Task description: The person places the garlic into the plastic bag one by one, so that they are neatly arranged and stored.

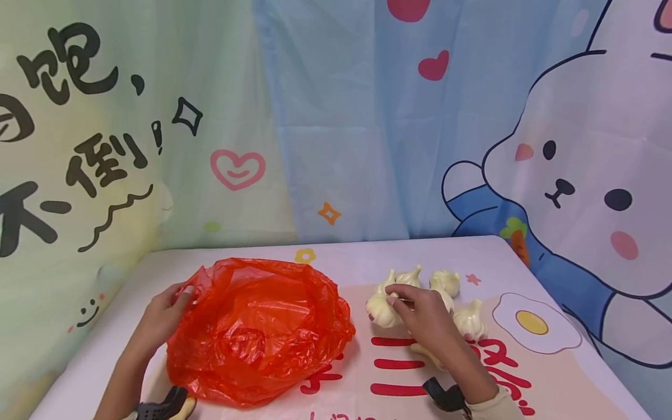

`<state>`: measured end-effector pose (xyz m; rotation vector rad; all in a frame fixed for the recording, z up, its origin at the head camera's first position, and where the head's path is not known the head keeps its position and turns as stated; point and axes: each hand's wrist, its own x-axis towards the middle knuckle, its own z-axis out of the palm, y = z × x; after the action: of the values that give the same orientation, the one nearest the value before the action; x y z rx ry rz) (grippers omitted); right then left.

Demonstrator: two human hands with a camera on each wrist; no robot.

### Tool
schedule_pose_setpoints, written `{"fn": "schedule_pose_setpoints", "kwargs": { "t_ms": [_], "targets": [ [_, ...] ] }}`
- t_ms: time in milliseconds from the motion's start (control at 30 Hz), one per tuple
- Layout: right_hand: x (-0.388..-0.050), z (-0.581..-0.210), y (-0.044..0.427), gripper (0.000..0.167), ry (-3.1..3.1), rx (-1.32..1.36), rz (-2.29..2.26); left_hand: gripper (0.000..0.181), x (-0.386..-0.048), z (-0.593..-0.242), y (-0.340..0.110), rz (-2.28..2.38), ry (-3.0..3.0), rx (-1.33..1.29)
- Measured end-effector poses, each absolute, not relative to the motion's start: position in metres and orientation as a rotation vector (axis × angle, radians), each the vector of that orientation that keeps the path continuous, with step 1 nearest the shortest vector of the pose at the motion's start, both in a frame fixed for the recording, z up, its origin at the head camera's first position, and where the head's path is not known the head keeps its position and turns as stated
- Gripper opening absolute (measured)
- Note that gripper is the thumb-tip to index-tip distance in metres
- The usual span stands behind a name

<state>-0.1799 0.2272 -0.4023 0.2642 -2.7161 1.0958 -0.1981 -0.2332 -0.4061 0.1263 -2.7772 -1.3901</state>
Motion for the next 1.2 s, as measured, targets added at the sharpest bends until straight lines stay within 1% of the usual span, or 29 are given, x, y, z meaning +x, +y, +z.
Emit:
{"fn": "schedule_pose_setpoints", "kwargs": {
  "t_ms": [233, 633, 967, 1200],
  "targets": [
    [-0.180, -0.397, 0.222, 0.027, -2.710, 0.254, 1.088, 0.055, -0.201, -0.406, -0.229, -1.424, -2.767, 0.123],
    [-0.191, -0.377, 0.217, 0.028, -2.566, 0.297, 1.078, 0.056, -0.198, -0.404, -0.229, -1.411, -2.770, 0.162],
    [-0.214, -0.380, 0.209, 0.024, -2.519, 0.419, 1.284, 0.057, -0.197, -0.406, -0.235, -1.421, -2.766, 0.173],
    [-0.226, -0.376, 0.192, 0.023, -2.479, 0.514, 1.391, 0.056, -0.197, -0.405, -0.237, -1.415, -2.771, 0.175]
  ]
}}
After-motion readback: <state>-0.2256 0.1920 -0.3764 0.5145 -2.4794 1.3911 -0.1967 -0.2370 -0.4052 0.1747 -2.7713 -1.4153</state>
